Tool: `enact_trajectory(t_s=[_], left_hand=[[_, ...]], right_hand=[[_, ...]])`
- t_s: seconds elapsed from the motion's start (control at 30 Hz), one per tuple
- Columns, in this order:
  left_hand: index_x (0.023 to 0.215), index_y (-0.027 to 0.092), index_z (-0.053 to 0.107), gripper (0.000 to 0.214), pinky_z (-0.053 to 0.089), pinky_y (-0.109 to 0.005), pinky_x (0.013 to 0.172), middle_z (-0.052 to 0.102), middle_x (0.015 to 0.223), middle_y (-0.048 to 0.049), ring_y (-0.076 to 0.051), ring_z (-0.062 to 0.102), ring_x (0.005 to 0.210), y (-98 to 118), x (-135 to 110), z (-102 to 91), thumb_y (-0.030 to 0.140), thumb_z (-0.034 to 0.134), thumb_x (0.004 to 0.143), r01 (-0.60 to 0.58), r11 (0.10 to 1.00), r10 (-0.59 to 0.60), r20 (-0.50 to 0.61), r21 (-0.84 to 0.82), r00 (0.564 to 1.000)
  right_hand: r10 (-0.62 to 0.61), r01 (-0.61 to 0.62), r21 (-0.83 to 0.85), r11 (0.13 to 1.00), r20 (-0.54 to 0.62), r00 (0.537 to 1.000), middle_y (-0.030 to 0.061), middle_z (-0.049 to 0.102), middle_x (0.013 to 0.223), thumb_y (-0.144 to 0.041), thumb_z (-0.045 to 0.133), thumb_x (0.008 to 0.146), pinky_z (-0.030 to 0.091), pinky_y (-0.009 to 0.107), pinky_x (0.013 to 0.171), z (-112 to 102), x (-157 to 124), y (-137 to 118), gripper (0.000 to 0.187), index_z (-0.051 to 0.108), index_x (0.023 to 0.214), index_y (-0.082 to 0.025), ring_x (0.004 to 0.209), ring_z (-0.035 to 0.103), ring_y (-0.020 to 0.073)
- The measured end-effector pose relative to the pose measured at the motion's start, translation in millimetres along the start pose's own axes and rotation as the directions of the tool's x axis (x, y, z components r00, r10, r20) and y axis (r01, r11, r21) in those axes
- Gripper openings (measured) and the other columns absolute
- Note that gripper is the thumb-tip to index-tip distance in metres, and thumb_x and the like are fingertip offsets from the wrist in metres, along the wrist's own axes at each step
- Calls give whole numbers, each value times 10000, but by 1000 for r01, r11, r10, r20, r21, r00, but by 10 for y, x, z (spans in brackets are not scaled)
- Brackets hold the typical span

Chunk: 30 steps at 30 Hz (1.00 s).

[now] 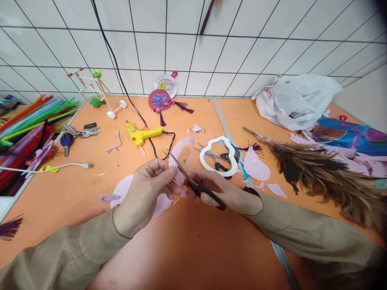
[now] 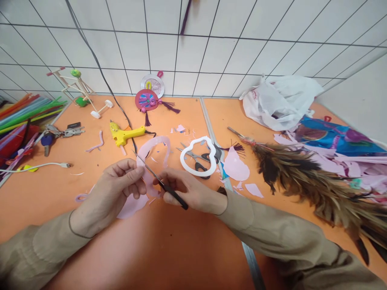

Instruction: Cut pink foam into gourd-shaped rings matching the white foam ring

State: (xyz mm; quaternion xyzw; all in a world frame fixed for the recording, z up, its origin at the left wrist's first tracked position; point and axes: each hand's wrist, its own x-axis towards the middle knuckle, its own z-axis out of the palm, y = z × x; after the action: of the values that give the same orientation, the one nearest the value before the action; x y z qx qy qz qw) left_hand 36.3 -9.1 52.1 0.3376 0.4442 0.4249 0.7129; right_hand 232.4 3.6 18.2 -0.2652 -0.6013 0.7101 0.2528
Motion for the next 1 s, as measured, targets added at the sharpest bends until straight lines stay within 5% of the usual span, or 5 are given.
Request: enact_trajectory(t_s=[0.23, 0.5, 0.63, 0.73, 1.0], left_hand=[[632, 144, 595, 227, 383, -114, 399, 617, 479, 3, -49, 511, 408, 143, 87, -99, 257, 729, 778, -42, 999, 41, -66, -11, 997], [699, 109, 640, 129, 537, -131, 517, 694, 611, -37, -99, 671, 552, 219, 202, -196, 116, 668, 824, -199, 972, 169, -214, -125, 962], [738, 93, 670, 211, 574, -106, 606, 730, 700, -52, -110, 732, 672, 356, 226, -182, 1, 539, 876, -249, 923, 156, -307, -292, 939], [720, 94, 676, 289, 569, -81, 590, 735, 692, -40, -92, 730, 648, 483, 145, -155, -25, 480, 895, -298, 869, 167, -332, -395, 928], [787, 104, 730, 103, 562, -100, 546, 757, 693, -58, -117, 721, 621, 227, -112, -24, 196, 772, 762, -108, 962, 142, 121, -252, 983]], right_hand=[[-10, 11, 10, 1000, -27, 1000, 23, 570, 795, -634, 665, 770, 436, 271, 565, -124, -72, -130, 526, 583, 972, -156, 608, 533, 115], [-279, 286, 37, 958, -127, 952, 3, 573, 704, -537, 668, 809, 396, 244, 495, -161, -171, -68, 439, 631, 1059, -178, 542, 517, 110], [-152, 168, -166, 972, 109, 982, -3, 589, 708, -308, 717, 726, 390, 251, 574, -80, -154, -25, 312, 665, 999, -166, 609, 504, 113], [-22, 29, -295, 955, 26, 999, -7, 567, 716, -222, 686, 681, 379, 255, 605, -42, -103, -8, 274, 666, 947, -158, 638, 478, 112], [-15, 15, -17, 1000, -51, 999, -7, 536, 659, -571, 651, 793, 376, 257, 503, -8, 22, 118, 420, 567, 884, -170, 534, 493, 114]])
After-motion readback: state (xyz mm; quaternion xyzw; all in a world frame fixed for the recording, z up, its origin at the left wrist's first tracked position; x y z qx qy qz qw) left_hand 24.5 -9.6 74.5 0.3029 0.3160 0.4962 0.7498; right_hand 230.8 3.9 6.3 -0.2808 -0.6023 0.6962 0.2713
